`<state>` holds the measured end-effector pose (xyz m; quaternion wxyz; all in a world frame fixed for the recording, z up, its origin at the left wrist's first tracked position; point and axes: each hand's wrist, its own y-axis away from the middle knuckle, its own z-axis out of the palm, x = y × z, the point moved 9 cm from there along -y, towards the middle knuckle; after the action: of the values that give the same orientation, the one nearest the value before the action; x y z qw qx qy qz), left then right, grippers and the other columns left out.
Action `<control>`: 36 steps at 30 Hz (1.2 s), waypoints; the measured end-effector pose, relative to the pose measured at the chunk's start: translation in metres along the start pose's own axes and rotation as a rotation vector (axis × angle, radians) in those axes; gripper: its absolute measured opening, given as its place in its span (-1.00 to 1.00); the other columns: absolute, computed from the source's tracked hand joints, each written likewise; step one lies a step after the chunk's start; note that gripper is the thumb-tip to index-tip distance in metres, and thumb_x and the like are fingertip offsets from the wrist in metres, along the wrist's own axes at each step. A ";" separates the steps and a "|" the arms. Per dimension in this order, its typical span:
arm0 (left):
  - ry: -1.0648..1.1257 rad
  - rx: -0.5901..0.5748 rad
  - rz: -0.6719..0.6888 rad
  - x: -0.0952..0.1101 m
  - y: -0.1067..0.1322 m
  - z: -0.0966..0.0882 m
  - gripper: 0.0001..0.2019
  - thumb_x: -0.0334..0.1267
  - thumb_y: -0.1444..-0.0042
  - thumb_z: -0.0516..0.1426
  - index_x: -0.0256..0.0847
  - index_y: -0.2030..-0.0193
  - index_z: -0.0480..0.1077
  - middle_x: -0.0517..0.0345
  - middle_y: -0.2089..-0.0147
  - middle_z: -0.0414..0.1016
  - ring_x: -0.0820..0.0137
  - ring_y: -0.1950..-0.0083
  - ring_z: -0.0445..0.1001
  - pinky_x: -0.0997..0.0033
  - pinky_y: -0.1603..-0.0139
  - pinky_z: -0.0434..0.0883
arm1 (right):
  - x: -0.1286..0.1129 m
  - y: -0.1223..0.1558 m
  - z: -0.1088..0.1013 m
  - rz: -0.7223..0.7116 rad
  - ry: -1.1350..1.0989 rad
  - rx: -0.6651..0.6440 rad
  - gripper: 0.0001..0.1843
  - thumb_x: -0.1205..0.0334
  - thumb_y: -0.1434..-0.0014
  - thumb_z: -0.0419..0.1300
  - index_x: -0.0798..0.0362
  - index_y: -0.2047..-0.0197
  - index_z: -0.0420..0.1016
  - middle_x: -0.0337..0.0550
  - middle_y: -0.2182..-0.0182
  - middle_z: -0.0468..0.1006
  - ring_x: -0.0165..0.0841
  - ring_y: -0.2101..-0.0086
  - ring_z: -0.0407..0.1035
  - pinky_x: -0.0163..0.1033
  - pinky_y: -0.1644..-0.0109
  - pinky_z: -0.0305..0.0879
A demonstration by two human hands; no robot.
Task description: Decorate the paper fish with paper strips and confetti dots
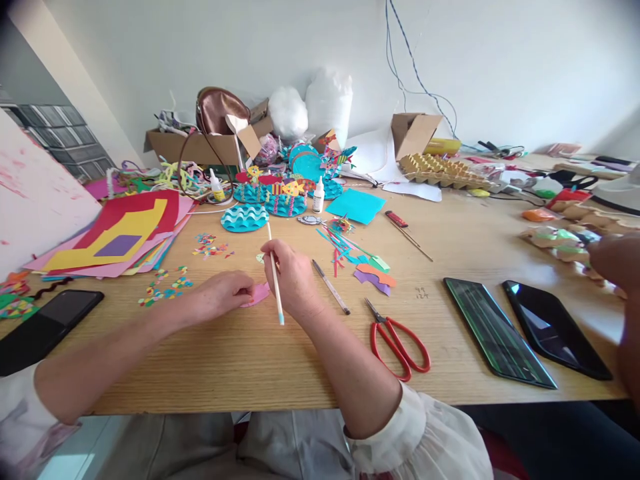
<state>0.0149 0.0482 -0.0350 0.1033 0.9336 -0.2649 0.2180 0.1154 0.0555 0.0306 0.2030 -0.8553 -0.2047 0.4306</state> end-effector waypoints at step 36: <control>-0.101 -0.051 -0.064 0.006 -0.007 0.000 -0.83 -0.35 -0.02 0.00 -0.25 0.53 0.34 0.23 0.51 0.31 0.48 0.45 0.28 0.50 0.48 0.04 | 0.003 -0.001 -0.003 0.027 0.001 0.002 -0.81 0.35 -0.07 0.03 0.06 0.28 0.44 -0.18 0.43 0.54 -0.40 0.42 0.39 -0.36 0.36 0.23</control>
<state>0.0236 0.0515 -0.0324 0.1203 0.9485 -0.2450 0.1604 0.1189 0.0576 0.0310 0.1981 -0.8579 -0.1924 0.4332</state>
